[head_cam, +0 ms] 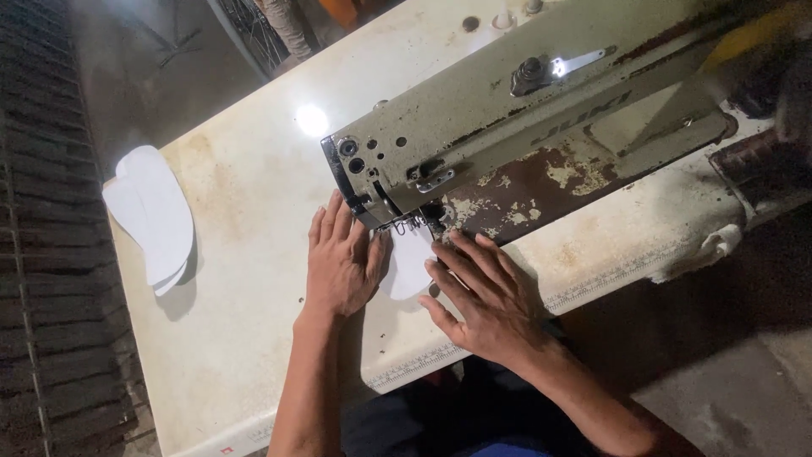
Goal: The person is using an industrial sewing machine to stitch the edges of shoe insoles.
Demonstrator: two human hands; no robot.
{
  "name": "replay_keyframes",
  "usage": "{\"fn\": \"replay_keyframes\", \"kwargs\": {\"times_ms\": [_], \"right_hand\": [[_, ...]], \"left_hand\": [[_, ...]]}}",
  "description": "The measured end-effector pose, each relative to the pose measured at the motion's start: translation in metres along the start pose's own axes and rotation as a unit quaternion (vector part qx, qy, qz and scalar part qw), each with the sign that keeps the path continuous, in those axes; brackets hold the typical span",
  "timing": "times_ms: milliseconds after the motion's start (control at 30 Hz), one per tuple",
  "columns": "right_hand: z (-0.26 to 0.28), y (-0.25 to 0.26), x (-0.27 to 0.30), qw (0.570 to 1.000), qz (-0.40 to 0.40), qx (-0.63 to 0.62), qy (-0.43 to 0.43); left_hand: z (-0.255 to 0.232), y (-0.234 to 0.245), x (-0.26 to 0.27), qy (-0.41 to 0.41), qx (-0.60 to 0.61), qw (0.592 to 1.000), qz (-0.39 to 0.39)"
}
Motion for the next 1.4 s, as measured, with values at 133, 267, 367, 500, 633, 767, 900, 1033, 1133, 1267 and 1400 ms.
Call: {"fn": "replay_keyframes", "kwargs": {"times_ms": [133,267,367,500,633,767,900,1033,1133,1267,1400], "right_hand": [[0.003,0.004,-0.004,1.0,-0.006,0.009,0.003],[0.006,0.006,-0.009,1.0,-0.001,0.012,0.006],[0.005,0.002,-0.009,1.0,0.004,0.015,0.005],[0.006,0.001,-0.011,0.999,0.026,0.021,0.002],[0.006,0.0,-0.012,0.999,0.034,0.022,0.007],[0.005,-0.001,-0.009,0.999,0.045,0.006,-0.004],[0.005,-0.004,-0.008,0.998,0.059,0.028,0.0],[0.004,-0.006,-0.008,0.998,0.062,0.025,-0.003],[0.005,-0.007,-0.008,0.997,0.062,0.038,-0.002],[0.002,-0.012,-0.008,0.995,0.08,0.054,-0.011],[0.002,-0.014,-0.008,0.994,0.086,0.066,-0.013]], "left_hand": [[0.001,0.0,0.0,-0.001,-0.005,1.0,0.0],[0.01,-0.007,0.002,0.008,0.0,1.0,-0.003],[0.005,0.0,-0.002,0.003,0.0,1.0,-0.009],[0.0,-0.003,0.001,-0.015,0.009,1.0,0.005],[0.004,-0.01,0.002,-0.03,0.009,0.999,0.013],[0.014,-0.021,0.001,-0.027,0.0,0.999,0.047],[0.019,-0.025,0.0,-0.015,0.001,0.998,0.056],[0.015,-0.015,-0.004,-0.001,0.002,0.999,0.047],[0.015,-0.011,-0.004,0.012,0.0,0.999,0.044],[0.017,-0.013,-0.001,0.023,-0.007,0.999,0.049],[0.02,-0.015,0.001,0.036,-0.011,0.998,0.05]]}}
Point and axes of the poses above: each hand's wrist, its own x-axis away from the middle knuckle, its own y-axis out of the back of the hand, z = x × y, the point moved 9 cm from there along -x, towards the middle knuckle, and after that the axes turned 15 degrees about -y, right-handed, at the moved point
